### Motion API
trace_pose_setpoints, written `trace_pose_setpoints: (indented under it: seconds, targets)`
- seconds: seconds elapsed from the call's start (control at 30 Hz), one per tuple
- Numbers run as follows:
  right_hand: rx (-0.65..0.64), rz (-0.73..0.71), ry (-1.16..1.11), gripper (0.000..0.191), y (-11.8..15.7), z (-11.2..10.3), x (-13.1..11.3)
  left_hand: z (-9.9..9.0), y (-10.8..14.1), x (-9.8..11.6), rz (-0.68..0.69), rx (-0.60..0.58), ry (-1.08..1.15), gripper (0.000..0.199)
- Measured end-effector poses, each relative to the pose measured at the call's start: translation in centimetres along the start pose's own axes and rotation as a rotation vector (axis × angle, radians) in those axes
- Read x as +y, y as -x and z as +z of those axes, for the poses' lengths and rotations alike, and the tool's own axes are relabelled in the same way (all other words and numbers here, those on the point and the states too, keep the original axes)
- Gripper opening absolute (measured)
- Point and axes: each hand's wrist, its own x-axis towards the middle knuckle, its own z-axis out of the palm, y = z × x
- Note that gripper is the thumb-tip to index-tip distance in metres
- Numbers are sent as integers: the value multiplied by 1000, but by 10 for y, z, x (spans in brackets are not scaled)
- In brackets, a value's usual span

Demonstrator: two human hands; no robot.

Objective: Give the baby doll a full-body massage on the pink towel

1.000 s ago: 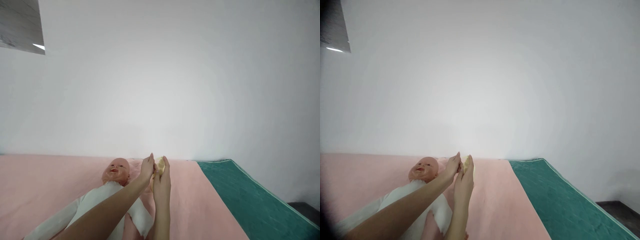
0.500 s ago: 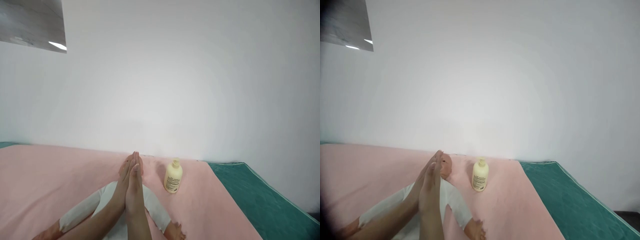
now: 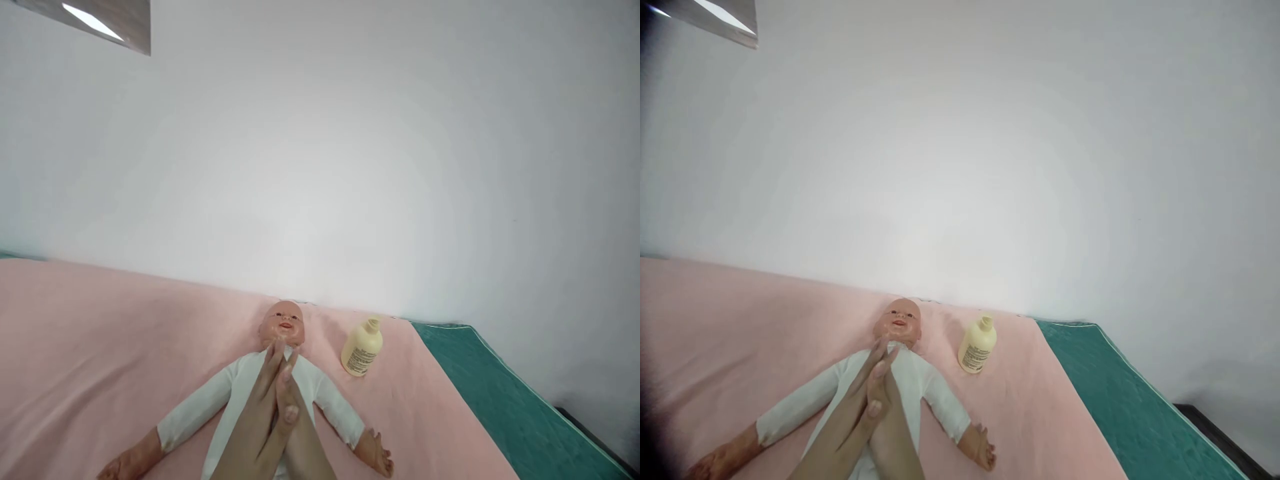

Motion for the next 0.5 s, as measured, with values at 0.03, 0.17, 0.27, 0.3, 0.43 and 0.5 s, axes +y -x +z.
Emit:
trace_pose_setpoints:
  seconds: [0.03, 0.17, 0.27, 0.3, 0.43, 0.5]
  targets:
    - [-17, 4, 25, 52, 4, -6, -2, -5, -3, 1, 22, -39, 13, 47]
    - [70, -77, 249, 31, 9, -26, 8, -35, -24, -6, -56, -42, 29, 37]
    - [-78, -310, 355, 26, 3, -33, 29, -56, -38, -19, -155, 0, -3, 42]
    - [-201, -361, 367, 25, -1, -34, 36, -60, -41, -23, -168, 14, -15, 44]
    - [-483, -329, 501, 26, -13, -34, 49, -57, -45, -37, -209, 20, -24, 47]
    - [-454, -272, 589, 35, -13, -35, 52, -49, -43, -39, -237, -32, -14, 46]
